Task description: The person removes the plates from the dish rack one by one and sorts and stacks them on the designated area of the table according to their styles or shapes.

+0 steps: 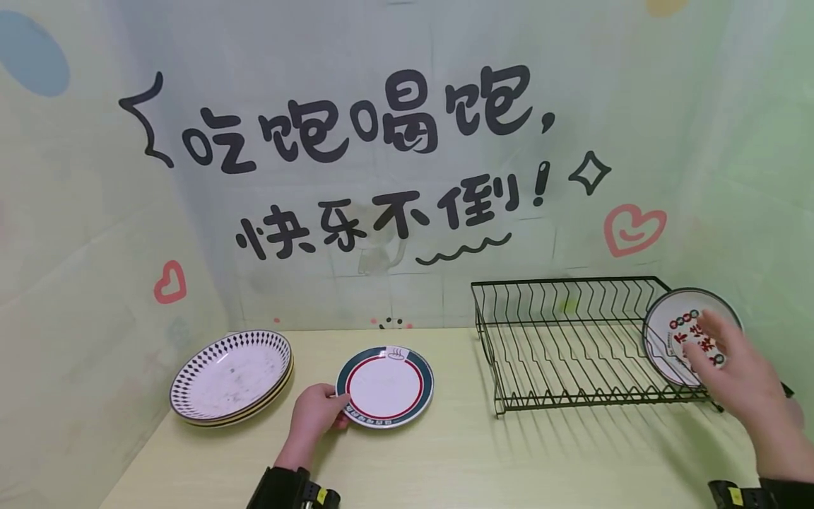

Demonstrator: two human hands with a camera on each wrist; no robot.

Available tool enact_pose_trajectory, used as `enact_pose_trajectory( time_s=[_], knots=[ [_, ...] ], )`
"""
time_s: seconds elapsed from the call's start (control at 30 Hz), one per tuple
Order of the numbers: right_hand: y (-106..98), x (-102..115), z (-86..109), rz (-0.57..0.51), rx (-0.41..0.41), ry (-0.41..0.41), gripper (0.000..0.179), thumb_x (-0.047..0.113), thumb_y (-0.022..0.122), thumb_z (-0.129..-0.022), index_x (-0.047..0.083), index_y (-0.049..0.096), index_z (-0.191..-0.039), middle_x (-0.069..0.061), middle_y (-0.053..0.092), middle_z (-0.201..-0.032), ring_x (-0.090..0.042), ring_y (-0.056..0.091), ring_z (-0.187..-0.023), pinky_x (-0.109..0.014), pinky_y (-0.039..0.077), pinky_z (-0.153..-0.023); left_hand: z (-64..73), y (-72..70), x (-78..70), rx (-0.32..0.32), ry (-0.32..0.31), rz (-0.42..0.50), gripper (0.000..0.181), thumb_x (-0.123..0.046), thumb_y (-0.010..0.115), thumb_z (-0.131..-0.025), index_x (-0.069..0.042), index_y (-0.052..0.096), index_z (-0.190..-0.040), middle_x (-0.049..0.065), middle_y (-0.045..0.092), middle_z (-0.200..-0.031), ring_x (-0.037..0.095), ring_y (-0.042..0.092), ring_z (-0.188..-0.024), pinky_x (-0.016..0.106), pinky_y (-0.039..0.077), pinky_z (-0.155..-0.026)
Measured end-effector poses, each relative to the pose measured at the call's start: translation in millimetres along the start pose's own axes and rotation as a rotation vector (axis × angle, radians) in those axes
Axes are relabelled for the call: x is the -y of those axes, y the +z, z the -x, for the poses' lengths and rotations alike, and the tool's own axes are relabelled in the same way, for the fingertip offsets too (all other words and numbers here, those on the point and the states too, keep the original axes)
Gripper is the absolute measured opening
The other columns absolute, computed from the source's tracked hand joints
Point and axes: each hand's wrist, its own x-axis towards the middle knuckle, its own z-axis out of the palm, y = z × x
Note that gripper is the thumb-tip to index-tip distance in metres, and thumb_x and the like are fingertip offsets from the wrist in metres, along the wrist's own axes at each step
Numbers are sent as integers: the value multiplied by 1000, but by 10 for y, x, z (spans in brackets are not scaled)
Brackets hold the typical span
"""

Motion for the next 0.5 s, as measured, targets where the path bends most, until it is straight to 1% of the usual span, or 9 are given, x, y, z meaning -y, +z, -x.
enact_pose_trajectory(
  time_s=[0.07, 0.17, 0.27, 0.33, 0.4, 0.5],
  knots=[
    [-22, -12, -8, -8, 3, 7, 65, 22, 47, -105, -6, 15, -154, -41, 25, -148, -67, 26, -126, -76, 19, -102, 0, -7, -9, 6, -5, 4, 42, -8, 65, -93, 19, 53, -124, 15, 65, -81, 15, 63, -56, 29, 57, -55],
    [-45, -29, -22, 2, -5, 16, 65, 22, 47, -105, -7, 15, -154, -41, 24, -149, -68, 26, -125, -76, 19, -102, 5, -21, -22, 15, -5, 9, 45, -7, 65, -93, 20, 51, -126, 15, 65, -83, 16, 64, -58, 30, 57, -56],
    [-68, -49, -40, 38, -18, 39, 66, 23, 47, -104, -7, 15, -154, -40, 24, -149, -68, 27, -124, -76, 21, -100, 12, -45, -38, 17, 4, -2, 45, -9, 64, -94, 19, 51, -127, 13, 66, -79, 17, 65, -59, 30, 56, -58],
    [-84, -70, -59, 57, -26, 54, 67, 22, 48, -104, -7, 14, -153, -40, 23, -149, -67, 26, -125, -77, 21, -99, 18, -62, -56, 16, 20, -22, 46, -11, 64, -94, 19, 52, -127, 11, 66, -77, 17, 65, -59, 30, 54, -59],
    [-99, -89, -80, 86, -38, 69, 67, 23, 48, -103, -8, 15, -153, -40, 23, -149, -66, 26, -126, -77, 22, -98, 24, -78, -79, 10, 36, -26, 47, -12, 64, -94, 19, 51, -128, 13, 67, -79, 18, 66, -61, 31, 55, -60],
    [-118, -119, -110, 116, -53, 81, 67, 22, 47, -103, -11, 16, -151, -42, 24, -147, -65, 25, -128, -76, 21, -100, 37, -92, -119, 2, 56, -17, 47, -11, 65, -94, 19, 52, -128, 19, 68, -90, 19, 67, -64, 33, 58, -63]
  ],
)
